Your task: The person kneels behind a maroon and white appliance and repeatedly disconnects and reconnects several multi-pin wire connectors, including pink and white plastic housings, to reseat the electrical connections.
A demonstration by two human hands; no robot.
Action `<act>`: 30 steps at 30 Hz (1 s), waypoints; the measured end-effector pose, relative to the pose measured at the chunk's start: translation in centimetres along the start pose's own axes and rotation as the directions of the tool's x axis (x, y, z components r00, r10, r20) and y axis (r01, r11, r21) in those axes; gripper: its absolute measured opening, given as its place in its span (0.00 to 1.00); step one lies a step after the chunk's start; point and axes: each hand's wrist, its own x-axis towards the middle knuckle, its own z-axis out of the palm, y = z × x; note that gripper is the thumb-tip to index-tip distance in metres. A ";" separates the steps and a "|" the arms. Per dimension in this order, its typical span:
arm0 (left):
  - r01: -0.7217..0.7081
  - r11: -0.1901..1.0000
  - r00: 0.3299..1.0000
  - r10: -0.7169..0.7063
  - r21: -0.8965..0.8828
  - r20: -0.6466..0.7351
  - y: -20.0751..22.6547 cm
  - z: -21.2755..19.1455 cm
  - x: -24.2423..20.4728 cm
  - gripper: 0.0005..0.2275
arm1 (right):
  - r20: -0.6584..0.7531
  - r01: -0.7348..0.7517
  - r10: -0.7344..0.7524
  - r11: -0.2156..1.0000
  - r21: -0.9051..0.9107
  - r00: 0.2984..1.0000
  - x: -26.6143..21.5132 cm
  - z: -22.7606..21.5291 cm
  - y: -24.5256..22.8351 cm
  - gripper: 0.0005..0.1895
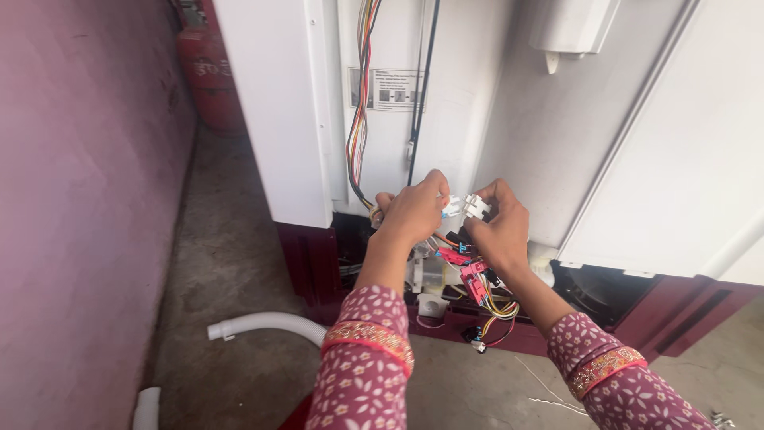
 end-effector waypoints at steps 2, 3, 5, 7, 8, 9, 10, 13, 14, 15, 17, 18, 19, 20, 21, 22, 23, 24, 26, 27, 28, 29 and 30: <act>-0.002 0.998 1.000 0.004 -0.067 0.027 0.9 -0.6 -0.8 0.07 | -0.031 -0.029 0.031 0.999 0.041 0.999 0.0 -0.4 -0.2 0.11; -0.013 0.996 0.999 0.017 -0.093 0.035 1.3 -0.9 -1.0 0.07 | -0.038 -0.053 0.055 0.997 0.050 0.998 0.2 -0.6 -0.3 0.11; -0.021 0.991 0.999 0.027 -0.136 0.041 1.5 -1.4 -1.4 0.08 | -0.050 -0.070 0.075 0.994 0.086 0.996 0.1 -0.3 -0.3 0.12; -0.025 0.985 0.999 0.032 -0.173 0.039 1.3 -1.4 -1.4 0.11 | -0.072 -0.054 0.064 0.990 0.133 0.995 0.2 -0.3 0.1 0.12; -0.046 0.984 0.998 0.052 -0.170 0.035 1.0 -1.2 -1.4 0.12 | -0.066 -0.060 0.070 0.987 0.149 0.995 0.1 -0.2 0.3 0.13; -0.066 0.984 0.997 0.072 -0.166 0.031 0.7 -1.0 -1.4 0.14 | -0.059 -0.065 0.076 0.984 0.165 0.995 0.0 -0.2 0.5 0.13; -0.093 0.983 0.995 0.097 -0.159 0.022 0.6 -0.9 -1.0 0.16 | -0.057 -0.065 0.076 0.981 0.184 0.995 0.3 -0.2 0.6 0.13; -0.129 0.989 0.983 0.117 -0.077 -0.144 0.4 -0.1 -0.5 0.19 | -0.100 -0.019 0.031 0.993 0.121 0.995 0.4 -0.1 0.9 0.12; -0.177 0.984 0.968 0.168 -0.031 -0.188 0.3 0.1 -0.5 0.19 | -0.114 -0.004 0.015 0.995 0.102 0.993 0.5 0.1 0.8 0.12; -0.222 0.975 0.948 0.221 0.018 -0.228 0.3 0.3 -0.6 0.18 | -0.129 0.011 0.000 0.997 0.082 0.992 0.5 0.2 0.8 0.12; -0.214 0.975 0.946 0.222 0.058 -0.237 0.5 0.6 -0.6 0.17 | -0.153 0.014 -0.008 0.999 0.040 0.988 0.6 0.2 0.8 0.11; -0.163 0.985 0.963 0.170 0.051 -0.210 0.7 0.7 -0.6 0.16 | -0.163 0.006 -0.002 1.000 0.020 0.987 0.6 0.3 0.8 0.10; -0.111 0.993 0.976 0.118 0.046 -0.183 0.8 0.6 -0.7 0.15 | -0.174 -0.003 0.003 1.000 -0.001 0.985 0.6 0.3 0.7 0.09; -0.115 0.992 0.977 0.121 0.048 -0.177 1.0 0.5 -0.7 0.14 | -0.170 0.002 -0.001 1.000 0.003 0.985 0.7 0.2 0.7 0.10; -0.118 0.992 0.977 0.125 0.049 -0.171 1.1 0.2 -0.8 0.14 | -0.167 0.007 -0.005 1.000 0.006 0.986 0.8 0.2 0.6 0.11; -0.121 0.991 0.978 0.127 0.049 -0.164 1.3 0.1 -1.0 0.13 | -0.163 0.011 -0.009 1.000 0.008 0.987 0.8 0.1 0.6 0.11; -0.139 0.990 0.973 0.141 0.025 -0.185 1.4 0.1 -1.2 0.12 | -0.161 0.007 -0.002 1.000 0.028 0.987 0.7 0.0 0.5 0.12; -0.159 0.987 0.966 0.156 0.001 -0.208 1.5 0.0 -1.4 0.12 | -0.159 0.005 0.003 0.999 0.049 0.987 0.9 0.0 0.4 0.13; -0.174 0.985 0.957 0.164 -0.020 -0.240 1.8 -0.1 -1.5 0.12 | -0.165 0.024 -0.008 0.995 0.094 0.986 1.1 -0.1 0.3 0.13; -0.169 0.985 0.956 0.159 -0.018 -0.248 1.8 0.0 -1.5 0.12 | -0.173 0.045 -0.024 0.992 0.120 0.985 1.3 -0.1 0.3 0.13; -0.164 0.986 0.954 0.155 -0.017 -0.257 1.9 0.0 -1.5 0.12 | -0.183 0.067 -0.040 0.987 0.144 0.982 1.5 -0.1 0.2 0.13; -0.192 0.981 0.938 0.179 -0.015 -0.295 2.0 0.1 -1.3 0.12 | -0.167 0.022 0.005 0.987 0.161 0.986 1.7 -0.1 0.2 0.14; -0.221 0.975 0.921 0.204 -0.014 -0.333 2.1 0.1 -1.2 0.13 | -0.151 -0.024 0.051 0.984 0.175 0.987 1.8 -0.2 0.2 0.16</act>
